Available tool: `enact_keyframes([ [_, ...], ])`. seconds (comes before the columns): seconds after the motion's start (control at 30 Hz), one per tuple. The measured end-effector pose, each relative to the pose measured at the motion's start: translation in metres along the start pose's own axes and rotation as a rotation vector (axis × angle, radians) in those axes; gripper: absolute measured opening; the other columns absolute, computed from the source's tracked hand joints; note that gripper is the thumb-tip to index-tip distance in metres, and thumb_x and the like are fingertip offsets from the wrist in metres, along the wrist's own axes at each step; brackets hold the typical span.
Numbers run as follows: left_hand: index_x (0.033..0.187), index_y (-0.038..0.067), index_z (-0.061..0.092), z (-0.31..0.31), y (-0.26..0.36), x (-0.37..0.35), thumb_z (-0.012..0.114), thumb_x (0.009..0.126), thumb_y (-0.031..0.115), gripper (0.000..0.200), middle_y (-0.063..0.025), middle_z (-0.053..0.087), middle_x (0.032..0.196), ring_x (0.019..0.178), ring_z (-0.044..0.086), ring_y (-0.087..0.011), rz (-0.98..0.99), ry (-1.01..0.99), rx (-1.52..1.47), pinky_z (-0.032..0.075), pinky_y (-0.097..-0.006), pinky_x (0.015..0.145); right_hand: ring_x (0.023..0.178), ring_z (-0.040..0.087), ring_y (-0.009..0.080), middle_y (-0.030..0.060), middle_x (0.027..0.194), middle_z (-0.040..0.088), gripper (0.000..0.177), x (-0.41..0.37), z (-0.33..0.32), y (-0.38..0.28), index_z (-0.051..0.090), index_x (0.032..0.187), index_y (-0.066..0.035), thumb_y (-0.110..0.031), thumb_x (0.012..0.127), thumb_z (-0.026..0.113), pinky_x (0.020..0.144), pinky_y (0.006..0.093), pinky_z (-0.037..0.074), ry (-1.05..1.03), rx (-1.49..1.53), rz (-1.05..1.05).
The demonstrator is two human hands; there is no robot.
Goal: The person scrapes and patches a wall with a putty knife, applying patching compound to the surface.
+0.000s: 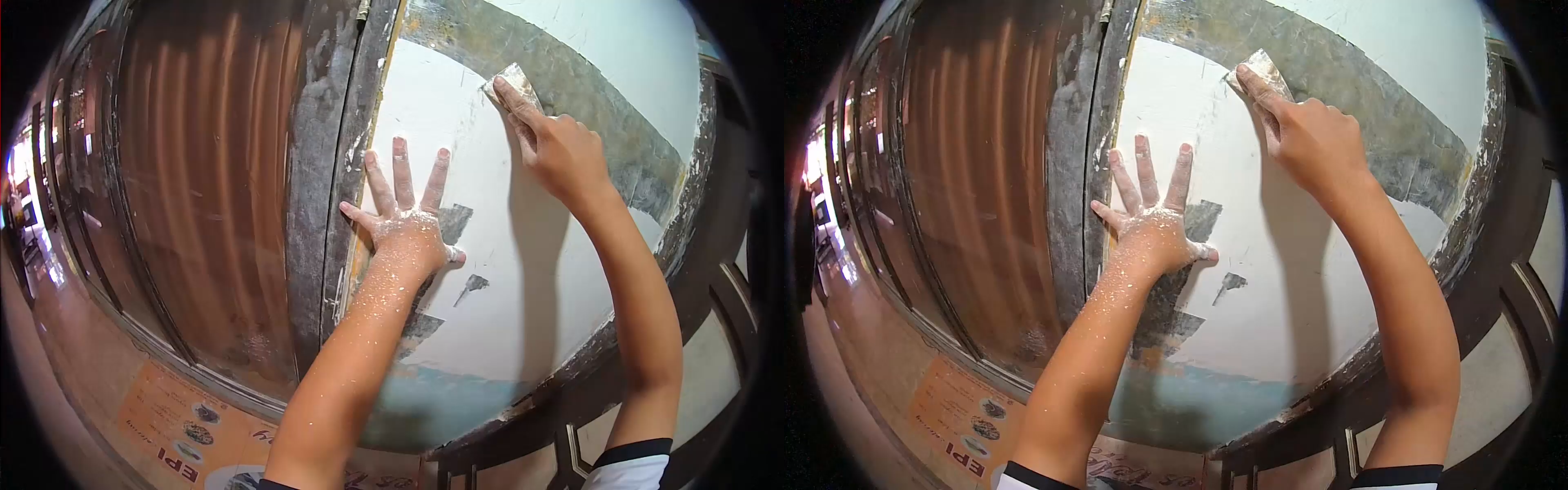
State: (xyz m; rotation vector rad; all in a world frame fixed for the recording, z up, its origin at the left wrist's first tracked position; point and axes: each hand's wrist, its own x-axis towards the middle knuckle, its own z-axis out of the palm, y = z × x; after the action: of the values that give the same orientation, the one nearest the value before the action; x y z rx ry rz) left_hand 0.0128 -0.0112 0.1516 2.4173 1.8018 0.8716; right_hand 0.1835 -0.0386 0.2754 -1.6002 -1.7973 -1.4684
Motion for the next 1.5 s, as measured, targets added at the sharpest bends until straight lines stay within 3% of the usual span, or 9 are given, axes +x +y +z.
enact_keyframes([
  [0.5,0.17,0.035,-0.009,-0.007,-0.001,-0.001,0.095,0.062,0.059,0.152,-0.0249,-0.028,0.172,0.154,-0.027,-0.0566,0.0,-0.021,-0.021,0.02,-0.0902,0.108,0.08,0.074,0.0411,0.0183,0.089,0.076,0.051,0.038,-0.015,-0.036,0.046,0.156,-0.049,-0.035,0.107,0.049,0.073,0.0533,0.06,0.0,0.026,0.003],
  [0.57,0.167,0.043,-0.018,-0.011,-0.001,-0.001,0.091,0.07,0.061,0.147,-0.0176,-0.035,0.171,0.154,-0.029,-0.0541,-0.009,-0.099,-0.021,0.019,-0.0899,0.11,0.08,0.074,0.0403,0.0181,0.088,0.076,0.051,0.041,-0.015,-0.038,0.046,0.156,-0.049,-0.035,0.108,0.049,0.073,0.0531,0.06,0.023,0.024,-0.013],
  [0.77,0.167,0.043,-0.018,-0.009,-0.001,-0.001,0.091,0.069,0.061,0.148,-0.0174,-0.034,0.171,0.154,-0.029,-0.0544,-0.01,-0.08,-0.013,0.02,-0.0909,0.108,0.079,0.075,0.0374,0.0164,0.088,0.075,0.05,0.055,-0.01,-0.049,0.048,0.156,-0.048,-0.033,0.108,0.049,0.072,0.0503,0.061,0.129,-0.008,-0.079],
  [0.8,0.167,0.043,-0.018,-0.009,-0.001,-0.001,0.091,0.069,0.061,0.148,-0.0174,-0.034,0.171,0.154,-0.029,-0.0544,-0.008,-0.08,-0.012,0.02,-0.0913,0.107,0.078,0.075,0.036,0.0159,0.088,0.075,0.051,0.056,-0.023,-0.056,0.047,0.156,-0.048,-0.031,0.108,0.049,0.07,0.0492,0.061,0.013,-0.004,-0.041],
  [0.87,0.167,0.043,-0.017,-0.014,0.0,-0.001,0.092,0.069,0.06,0.148,-0.0174,-0.034,0.171,0.154,-0.029,-0.0545,-0.011,-0.112,-0.006,0.019,-0.0922,0.106,0.077,0.075,0.0354,0.0155,0.088,0.075,0.052,0.059,-0.018,-0.056,0.047,0.157,-0.048,-0.031,0.108,0.049,0.069,0.0487,0.061,0.045,-0.017,-0.059],
  [0.97,0.17,0.036,-0.01,-0.009,-0.003,-0.004,0.091,0.068,0.062,0.147,-0.0244,-0.03,0.171,0.153,-0.03,-0.0554,0.021,-0.057,-0.028,0.02,-0.0884,0.11,0.076,0.075,0.0347,0.0147,0.087,0.075,0.053,0.061,-0.022,-0.059,0.046,0.158,-0.046,-0.029,0.107,0.049,0.067,0.0481,0.061,0.048,-0.035,-0.069],
  [1.17,0.171,0.032,-0.009,-0.003,-0.002,0.003,0.092,0.064,0.063,0.15,-0.0247,-0.032,0.17,0.152,-0.031,-0.0567,0.003,-0.048,0.017,0.018,-0.0904,0.108,0.08,0.076,0.0351,0.0142,0.089,0.077,0.049,0.083,-0.009,-0.064,0.056,0.151,-0.042,-0.027,0.105,0.05,0.07,0.0499,0.062,0.059,-0.065,-0.132],
  [1.23,0.171,0.032,-0.008,-0.003,-0.001,0.0,0.092,0.063,0.063,0.151,-0.0247,-0.032,0.17,0.152,-0.031,-0.0569,-0.003,-0.04,0.01,0.018,-0.0904,0.108,0.078,0.074,0.0378,0.0162,0.087,0.075,0.048,0.078,-0.013,-0.067,0.05,0.154,-0.048,-0.033,0.109,0.048,0.07,0.0509,0.06,0.084,-0.034,-0.112],
  [1.5,0.17,0.033,-0.011,-0.007,0.001,-0.002,0.094,0.059,0.065,0.157,-0.0262,-0.03,0.17,0.153,-0.03,-0.0569,-0.02,-0.04,-0.006,0.018,-0.0877,0.111,0.088,0.073,0.0442,0.0212,0.095,0.076,0.05,0.031,0.009,-0.014,0.048,0.156,-0.046,-0.034,0.107,0.051,0.082,0.0546,0.059,0.182,0.384,-0.044],
])
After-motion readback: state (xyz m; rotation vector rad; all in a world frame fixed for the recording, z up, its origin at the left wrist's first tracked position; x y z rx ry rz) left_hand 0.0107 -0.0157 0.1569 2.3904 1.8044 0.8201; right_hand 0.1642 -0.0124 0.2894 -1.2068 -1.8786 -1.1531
